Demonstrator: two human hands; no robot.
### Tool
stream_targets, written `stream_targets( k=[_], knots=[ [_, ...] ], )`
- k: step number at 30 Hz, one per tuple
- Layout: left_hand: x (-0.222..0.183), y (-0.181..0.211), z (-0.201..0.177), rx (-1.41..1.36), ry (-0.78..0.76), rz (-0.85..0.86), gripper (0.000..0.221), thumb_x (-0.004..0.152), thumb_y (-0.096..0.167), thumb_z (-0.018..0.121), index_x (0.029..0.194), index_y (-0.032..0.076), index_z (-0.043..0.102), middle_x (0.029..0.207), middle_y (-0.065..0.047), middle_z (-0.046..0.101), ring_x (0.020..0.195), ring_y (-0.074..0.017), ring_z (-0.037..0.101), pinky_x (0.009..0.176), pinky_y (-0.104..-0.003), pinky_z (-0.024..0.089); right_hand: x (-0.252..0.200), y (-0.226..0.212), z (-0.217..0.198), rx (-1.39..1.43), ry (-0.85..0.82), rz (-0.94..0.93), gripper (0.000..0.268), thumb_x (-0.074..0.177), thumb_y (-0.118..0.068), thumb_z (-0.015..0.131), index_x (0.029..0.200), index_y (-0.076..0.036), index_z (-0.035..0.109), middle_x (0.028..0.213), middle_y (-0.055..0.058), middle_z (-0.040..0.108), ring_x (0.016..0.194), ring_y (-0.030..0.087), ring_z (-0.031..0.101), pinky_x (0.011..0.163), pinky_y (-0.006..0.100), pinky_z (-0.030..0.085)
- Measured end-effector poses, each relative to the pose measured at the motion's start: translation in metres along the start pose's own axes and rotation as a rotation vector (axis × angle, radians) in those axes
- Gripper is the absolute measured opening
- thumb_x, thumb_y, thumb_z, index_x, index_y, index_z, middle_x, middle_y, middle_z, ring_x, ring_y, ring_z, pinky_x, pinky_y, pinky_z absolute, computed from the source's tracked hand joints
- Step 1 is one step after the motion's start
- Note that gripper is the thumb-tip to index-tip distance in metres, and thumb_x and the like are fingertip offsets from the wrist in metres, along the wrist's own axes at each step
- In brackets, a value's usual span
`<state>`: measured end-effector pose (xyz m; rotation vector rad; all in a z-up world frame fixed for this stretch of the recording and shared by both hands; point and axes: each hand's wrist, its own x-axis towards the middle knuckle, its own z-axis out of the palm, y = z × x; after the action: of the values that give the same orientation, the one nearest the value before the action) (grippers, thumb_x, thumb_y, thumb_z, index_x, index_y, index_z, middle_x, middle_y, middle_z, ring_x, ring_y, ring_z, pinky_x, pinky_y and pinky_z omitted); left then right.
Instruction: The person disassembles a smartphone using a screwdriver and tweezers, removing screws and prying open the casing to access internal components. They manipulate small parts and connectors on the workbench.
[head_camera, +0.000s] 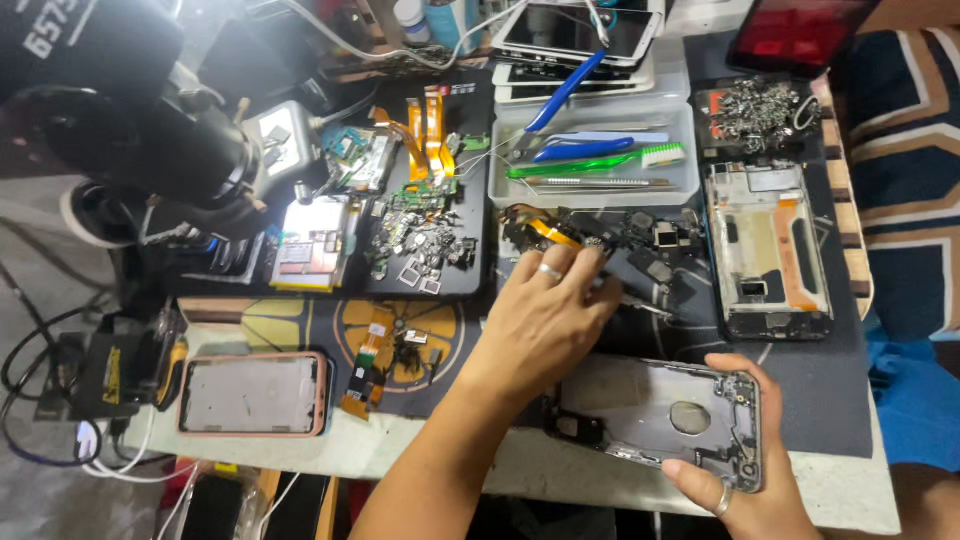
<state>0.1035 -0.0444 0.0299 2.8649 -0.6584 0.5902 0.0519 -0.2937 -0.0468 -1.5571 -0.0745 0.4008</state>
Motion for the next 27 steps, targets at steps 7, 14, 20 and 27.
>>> stream_targets(
  k=[7, 14, 20, 27],
  knots=[
    [-0.01, 0.0, -0.008, -0.153, 0.136, -0.074, 0.021, 0.097, 0.014, 0.065, 0.118, 0.013, 0.066, 0.114, -0.006, 0.063, 0.112, -0.0267, 0.059, 0.099, -0.043, 0.045, -0.01, 0.002, 0.003, 0.015, 0.038, 0.008, 0.103, 0.062, 0.003, 0.078, 0.152, -0.015, 0.031, 0.123, 0.012, 0.055, 0.113, 0.021, 0.059, 0.093, 0.038, 0.052],
    [-0.039, -0.01, -0.036, -0.693, 0.341, -0.268, 0.038, 0.103, -0.01, 0.065, 0.137, 0.006, 0.063, 0.107, -0.011, 0.059, 0.092, -0.0196, 0.063, 0.078, -0.026, 0.054, -0.014, 0.005, 0.004, 0.078, 0.017, -0.106, 0.101, 0.067, 0.01, 0.075, 0.156, -0.013, 0.032, 0.127, 0.012, 0.057, 0.115, 0.02, 0.061, 0.092, 0.034, 0.054],
    [-0.097, -0.008, -0.042, -0.977, 0.573, -0.603, 0.036, 0.084, -0.014, 0.079, 0.117, 0.0, 0.07, 0.104, -0.012, 0.07, 0.08, -0.0139, 0.057, 0.067, -0.022, 0.04, -0.013, 0.006, 0.005, 0.148, 0.041, -0.055, 0.098, 0.069, 0.015, 0.071, 0.155, -0.014, 0.033, 0.127, 0.01, 0.055, 0.114, 0.019, 0.059, 0.089, 0.033, 0.054],
    [-0.129, 0.006, -0.002, -1.2, 0.923, -0.572, 0.045, 0.1, -0.007, 0.072, 0.138, 0.004, 0.05, 0.11, -0.016, 0.071, 0.099, -0.0197, 0.072, 0.089, -0.028, 0.059, -0.014, 0.001, 0.004, 0.197, 0.028, -0.006, 0.097, 0.069, 0.019, 0.065, 0.154, -0.016, 0.034, 0.125, 0.012, 0.055, 0.111, 0.02, 0.06, 0.086, 0.034, 0.055]
  ],
)
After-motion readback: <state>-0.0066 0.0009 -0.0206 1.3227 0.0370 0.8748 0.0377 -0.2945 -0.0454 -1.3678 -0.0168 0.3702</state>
